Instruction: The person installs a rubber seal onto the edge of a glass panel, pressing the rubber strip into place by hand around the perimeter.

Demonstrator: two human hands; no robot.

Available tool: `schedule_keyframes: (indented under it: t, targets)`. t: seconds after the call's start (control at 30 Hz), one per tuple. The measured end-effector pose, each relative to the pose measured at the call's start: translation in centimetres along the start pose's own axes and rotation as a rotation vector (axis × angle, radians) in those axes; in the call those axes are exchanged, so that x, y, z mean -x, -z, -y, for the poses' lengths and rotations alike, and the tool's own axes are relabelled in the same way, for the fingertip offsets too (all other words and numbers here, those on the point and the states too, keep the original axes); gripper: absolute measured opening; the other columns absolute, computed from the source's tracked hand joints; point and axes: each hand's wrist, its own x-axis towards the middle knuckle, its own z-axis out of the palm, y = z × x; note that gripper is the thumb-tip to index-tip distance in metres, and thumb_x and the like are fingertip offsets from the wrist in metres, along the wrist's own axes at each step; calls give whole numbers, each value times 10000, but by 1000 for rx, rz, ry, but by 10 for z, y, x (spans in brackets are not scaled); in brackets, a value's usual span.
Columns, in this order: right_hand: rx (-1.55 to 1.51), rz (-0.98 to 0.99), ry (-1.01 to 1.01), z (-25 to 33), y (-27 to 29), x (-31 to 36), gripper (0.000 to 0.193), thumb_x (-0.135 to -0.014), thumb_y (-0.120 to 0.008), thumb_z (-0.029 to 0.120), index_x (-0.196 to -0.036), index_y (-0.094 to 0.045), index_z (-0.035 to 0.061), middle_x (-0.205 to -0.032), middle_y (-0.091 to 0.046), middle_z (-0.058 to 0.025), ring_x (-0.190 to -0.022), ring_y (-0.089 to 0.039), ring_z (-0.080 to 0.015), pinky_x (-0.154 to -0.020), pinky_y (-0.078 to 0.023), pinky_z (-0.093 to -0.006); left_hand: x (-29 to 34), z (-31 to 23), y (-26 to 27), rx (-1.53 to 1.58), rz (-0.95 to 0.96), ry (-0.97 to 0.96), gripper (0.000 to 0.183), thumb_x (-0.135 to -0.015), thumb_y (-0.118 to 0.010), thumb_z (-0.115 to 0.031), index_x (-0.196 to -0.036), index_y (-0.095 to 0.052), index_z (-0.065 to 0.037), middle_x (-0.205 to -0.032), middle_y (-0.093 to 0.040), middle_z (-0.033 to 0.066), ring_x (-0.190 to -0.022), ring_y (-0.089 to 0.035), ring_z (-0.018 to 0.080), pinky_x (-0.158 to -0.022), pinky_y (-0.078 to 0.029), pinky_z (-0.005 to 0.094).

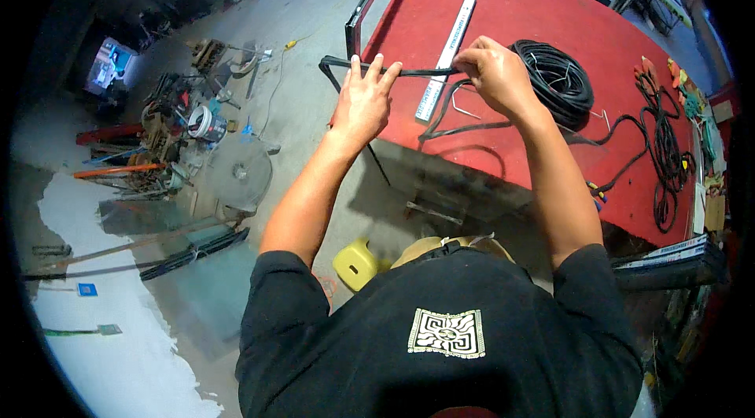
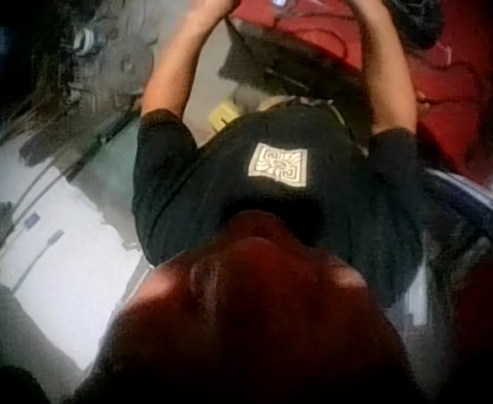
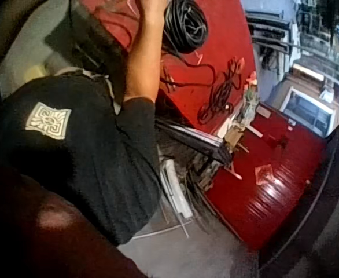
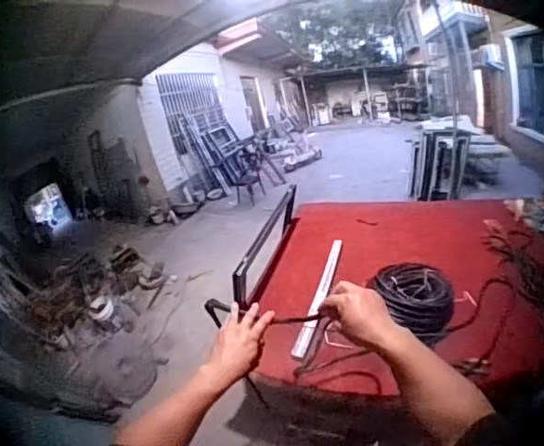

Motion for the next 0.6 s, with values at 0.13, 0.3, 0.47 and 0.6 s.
schedule_keyframes:
  t: [0.13,0.3,0.47,0.6]
  targets:
    - [-141,102,74,13,14,16,155,-960,-802,38,-1105,-850,60,-1061,-753,-100,-980,-750,-298,-859,-603,-422,6,2,8,-21,29,-35,932,-945,-837,-196,-1740,-385,-378,-1680,-496,246,-1477,-497,606,-1206,-474,630]
    - [-72,80,-18,15,13,11,185,-913,-801,58,-1087,-853,91,-1061,-748,-118,-977,-751,-344,-869,-599,-463,6,8,7,-17,51,-48,936,-954,-831,-198,-1741,-371,-413,-1677,-487,269,-1502,-466,613,-1200,-467,659]
    - [-10,-53,-96,15,-2,2,180,-903,-791,51,-1059,-850,119,-1054,-743,-100,-951,-755,-348,-830,-596,-480,-5,-9,4,-29,113,64,815,-969,-806,-177,-1686,-462,-356,-1681,-482,261,-1546,-416,614,-1224,-425,707]
    - [29,0,-18,4,-3,7,172,-909,-788,71,-1061,-850,124,-1060,-746,-95,-959,-759,-354,-825,-599,-478,-9,-15,5,28,80,98,706,-967,-788,-142,-1611,-545,-298,-1669,-496,246,-1564,-401,594,-1248,-386,717]
